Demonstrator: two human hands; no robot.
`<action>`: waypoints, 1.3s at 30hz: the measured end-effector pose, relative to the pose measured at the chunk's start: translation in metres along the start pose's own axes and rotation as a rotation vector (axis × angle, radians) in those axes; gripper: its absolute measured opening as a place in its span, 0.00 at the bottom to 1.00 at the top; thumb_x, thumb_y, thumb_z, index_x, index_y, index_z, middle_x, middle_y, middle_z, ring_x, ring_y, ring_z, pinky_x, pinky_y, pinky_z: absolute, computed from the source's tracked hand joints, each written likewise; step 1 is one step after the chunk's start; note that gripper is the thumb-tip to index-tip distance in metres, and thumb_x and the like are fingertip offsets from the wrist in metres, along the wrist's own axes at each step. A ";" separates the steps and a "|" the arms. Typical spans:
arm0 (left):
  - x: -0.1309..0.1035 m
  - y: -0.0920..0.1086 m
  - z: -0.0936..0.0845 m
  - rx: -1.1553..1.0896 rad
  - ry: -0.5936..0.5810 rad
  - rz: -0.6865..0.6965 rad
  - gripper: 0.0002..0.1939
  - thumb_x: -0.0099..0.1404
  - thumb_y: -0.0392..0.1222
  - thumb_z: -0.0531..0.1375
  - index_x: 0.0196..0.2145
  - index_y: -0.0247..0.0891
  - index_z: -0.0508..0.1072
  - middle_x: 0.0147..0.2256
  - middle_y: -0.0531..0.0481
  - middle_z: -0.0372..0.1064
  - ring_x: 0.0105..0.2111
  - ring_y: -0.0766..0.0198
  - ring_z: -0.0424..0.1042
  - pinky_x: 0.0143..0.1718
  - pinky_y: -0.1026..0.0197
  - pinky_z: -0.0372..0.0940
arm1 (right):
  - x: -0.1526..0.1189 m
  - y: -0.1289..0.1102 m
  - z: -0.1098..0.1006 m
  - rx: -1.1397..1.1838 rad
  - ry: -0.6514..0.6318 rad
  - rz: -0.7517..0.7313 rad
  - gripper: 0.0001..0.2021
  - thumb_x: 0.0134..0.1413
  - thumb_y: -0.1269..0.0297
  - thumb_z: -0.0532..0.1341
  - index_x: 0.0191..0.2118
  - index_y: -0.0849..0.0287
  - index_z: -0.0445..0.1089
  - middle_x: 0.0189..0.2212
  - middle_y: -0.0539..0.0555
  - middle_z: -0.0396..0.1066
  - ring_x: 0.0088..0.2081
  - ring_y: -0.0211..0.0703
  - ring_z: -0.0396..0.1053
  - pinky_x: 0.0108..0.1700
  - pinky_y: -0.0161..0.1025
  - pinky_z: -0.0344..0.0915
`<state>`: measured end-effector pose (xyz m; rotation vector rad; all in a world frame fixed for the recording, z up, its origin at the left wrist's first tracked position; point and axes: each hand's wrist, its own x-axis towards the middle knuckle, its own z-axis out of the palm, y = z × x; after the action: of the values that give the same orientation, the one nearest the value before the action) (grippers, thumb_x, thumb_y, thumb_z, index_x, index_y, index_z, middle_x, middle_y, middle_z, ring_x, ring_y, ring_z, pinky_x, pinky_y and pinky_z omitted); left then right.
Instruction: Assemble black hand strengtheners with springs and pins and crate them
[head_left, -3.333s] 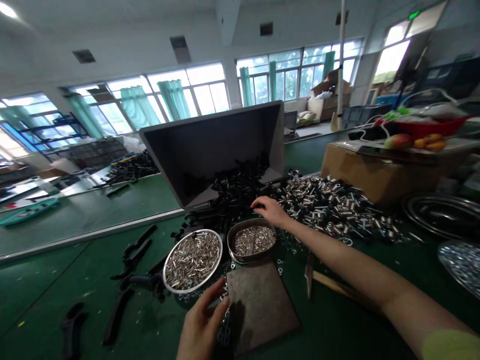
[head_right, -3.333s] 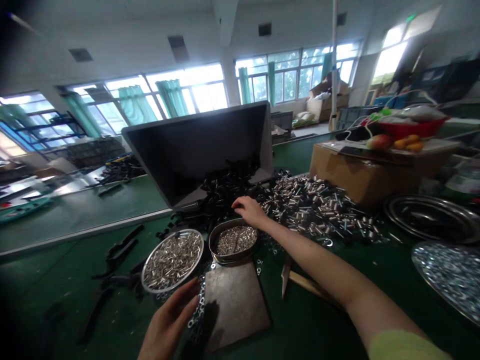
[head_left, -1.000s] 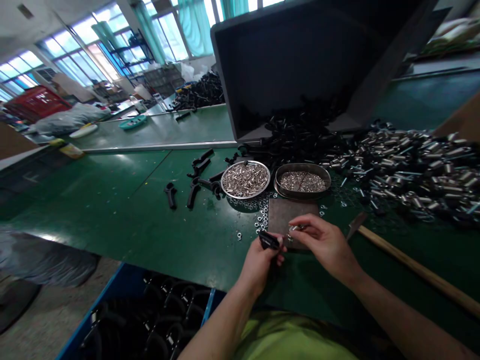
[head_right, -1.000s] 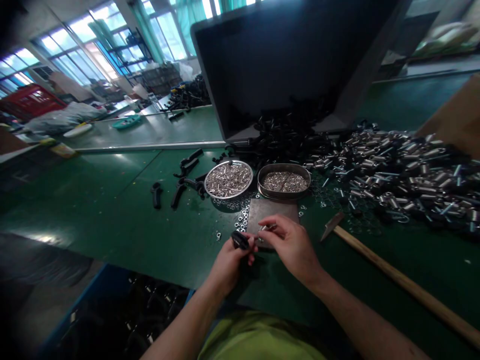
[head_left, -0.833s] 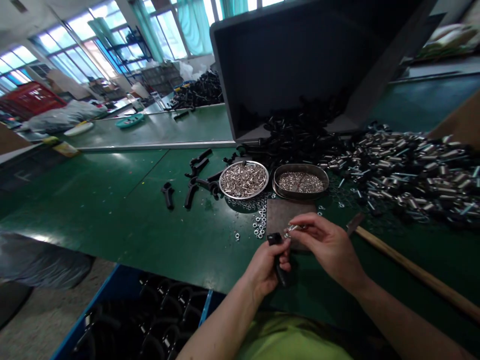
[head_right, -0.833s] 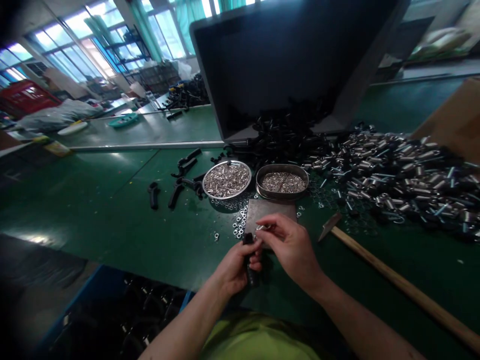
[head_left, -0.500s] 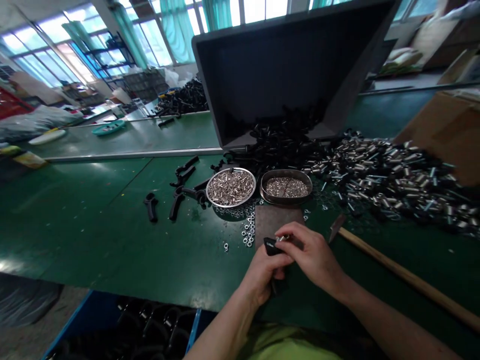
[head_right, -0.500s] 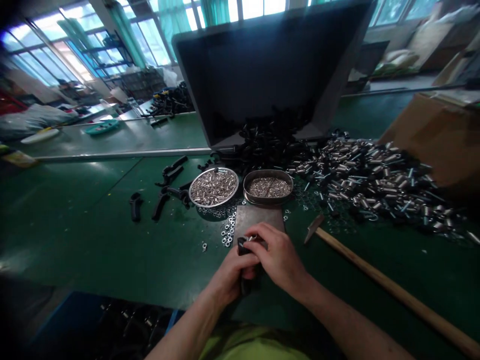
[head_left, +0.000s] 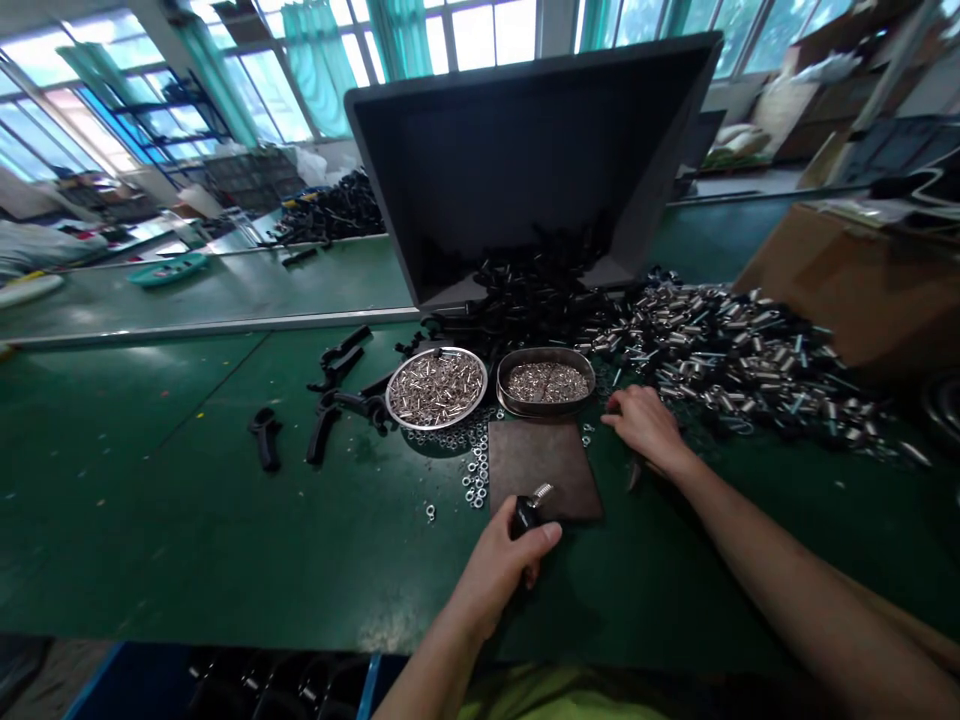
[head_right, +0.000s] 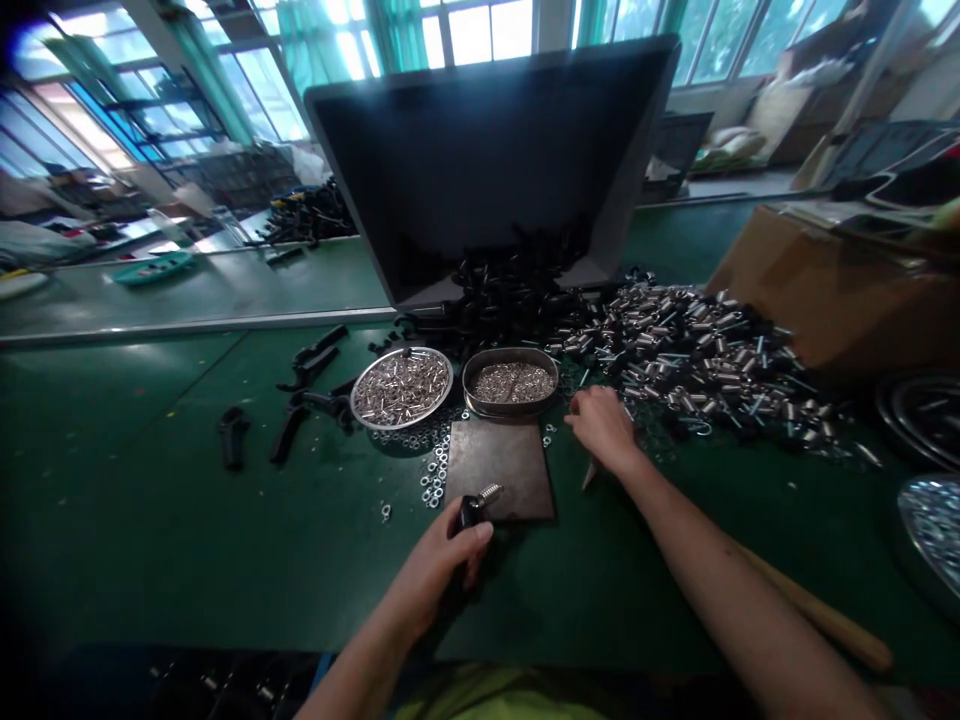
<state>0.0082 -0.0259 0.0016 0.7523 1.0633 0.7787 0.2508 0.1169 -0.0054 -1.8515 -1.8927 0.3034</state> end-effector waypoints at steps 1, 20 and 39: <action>0.001 0.001 -0.002 0.013 0.021 0.035 0.22 0.51 0.52 0.66 0.38 0.35 0.68 0.23 0.56 0.61 0.20 0.72 0.60 0.20 0.69 0.54 | 0.003 0.002 0.000 -0.006 0.003 -0.004 0.06 0.45 0.69 0.61 0.22 0.58 0.65 0.31 0.60 0.68 0.44 0.56 0.62 0.42 0.48 0.61; 0.013 0.006 0.015 -0.172 0.031 -0.012 0.25 0.56 0.63 0.58 0.28 0.36 0.62 0.22 0.57 0.53 0.19 0.74 0.52 0.17 0.72 0.45 | -0.113 -0.098 0.000 0.233 0.070 -0.712 0.18 0.55 0.73 0.54 0.52 0.58 0.60 0.42 0.61 0.72 0.44 0.50 0.70 0.45 0.48 0.69; 0.018 0.007 -0.005 -0.488 0.045 -0.146 0.32 0.55 0.70 0.53 0.32 0.33 0.68 0.22 0.56 0.56 0.17 0.76 0.51 0.16 0.72 0.43 | 0.057 0.037 -0.040 -0.296 0.126 0.047 0.05 0.45 0.66 0.66 0.24 0.60 0.70 0.21 0.56 0.69 0.29 0.47 0.70 0.28 0.41 0.54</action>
<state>0.0071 -0.0061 -0.0025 0.2402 0.9057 0.8862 0.3035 0.1682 0.0224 -2.0522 -1.8905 -0.0838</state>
